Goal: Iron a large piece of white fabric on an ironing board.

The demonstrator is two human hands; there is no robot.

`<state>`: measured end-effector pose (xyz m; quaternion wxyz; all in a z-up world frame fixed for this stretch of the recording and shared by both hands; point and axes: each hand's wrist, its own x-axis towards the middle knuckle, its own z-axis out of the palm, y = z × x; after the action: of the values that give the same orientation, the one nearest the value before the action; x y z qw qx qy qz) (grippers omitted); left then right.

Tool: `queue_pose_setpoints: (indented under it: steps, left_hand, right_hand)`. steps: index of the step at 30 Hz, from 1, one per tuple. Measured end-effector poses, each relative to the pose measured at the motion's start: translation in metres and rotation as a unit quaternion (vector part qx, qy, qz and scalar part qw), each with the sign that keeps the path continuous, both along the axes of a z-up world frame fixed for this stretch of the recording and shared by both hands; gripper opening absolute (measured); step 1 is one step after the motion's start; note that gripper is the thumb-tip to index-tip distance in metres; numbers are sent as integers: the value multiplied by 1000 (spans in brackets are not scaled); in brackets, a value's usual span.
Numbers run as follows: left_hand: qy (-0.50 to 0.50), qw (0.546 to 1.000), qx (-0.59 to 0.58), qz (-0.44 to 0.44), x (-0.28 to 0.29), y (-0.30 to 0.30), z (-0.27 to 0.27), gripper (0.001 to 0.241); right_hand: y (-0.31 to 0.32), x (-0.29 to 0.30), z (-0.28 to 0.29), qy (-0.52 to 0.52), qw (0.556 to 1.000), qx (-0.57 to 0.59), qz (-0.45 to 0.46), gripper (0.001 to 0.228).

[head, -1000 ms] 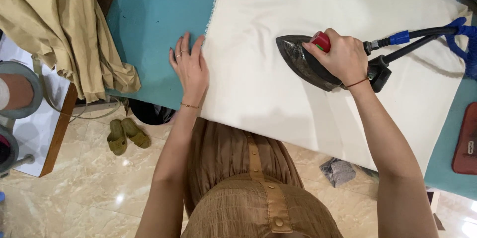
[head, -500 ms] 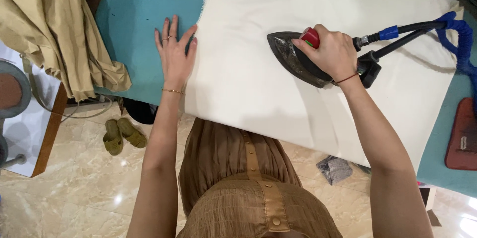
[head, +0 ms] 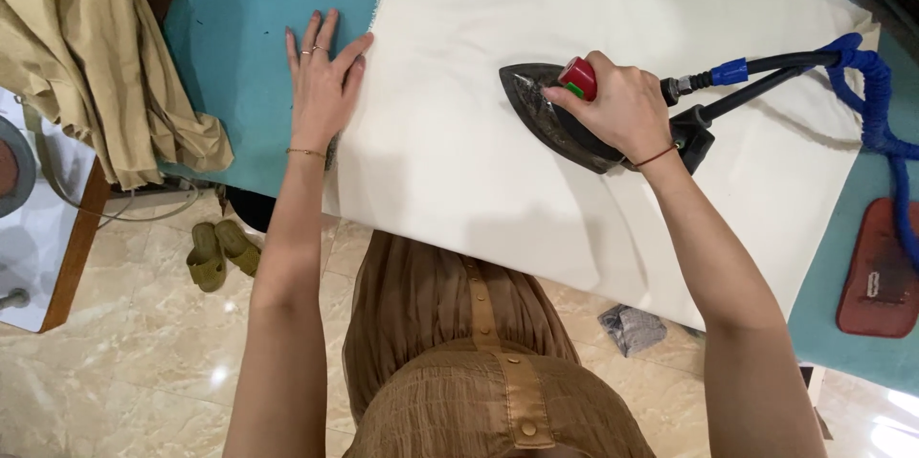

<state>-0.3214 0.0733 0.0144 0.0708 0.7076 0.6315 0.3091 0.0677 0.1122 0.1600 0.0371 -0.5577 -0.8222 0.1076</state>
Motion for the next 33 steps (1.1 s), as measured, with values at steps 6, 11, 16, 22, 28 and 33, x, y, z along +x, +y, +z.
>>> queue_pose_setpoints:
  steps: [6,11,16,22,28,33]
  left_hand:
    - [22,1000,2,11,2,1,-5,32]
    - [34,999,1,16,1,1,-7,31]
    - [33,999,6,19,2,2,-5,32]
    - [40,999,7,30,2,2,-6,31]
    - [41,999,10,26,2,2,-9,32]
    - [74,996,13,51,3,5,-22,31]
  right_hand:
    - [9,2,-7,21,999,-32,-4,63]
    - [47,5,-22,20,999,2,-26,62]
    - [108,9,-35,43,997,68,-7,63]
    - [149,14,-50,69,987,142,30,63]
    - [153,18,-55,46,987,155,23,66]
    - [149,20,-52,75,988,135,23,70]
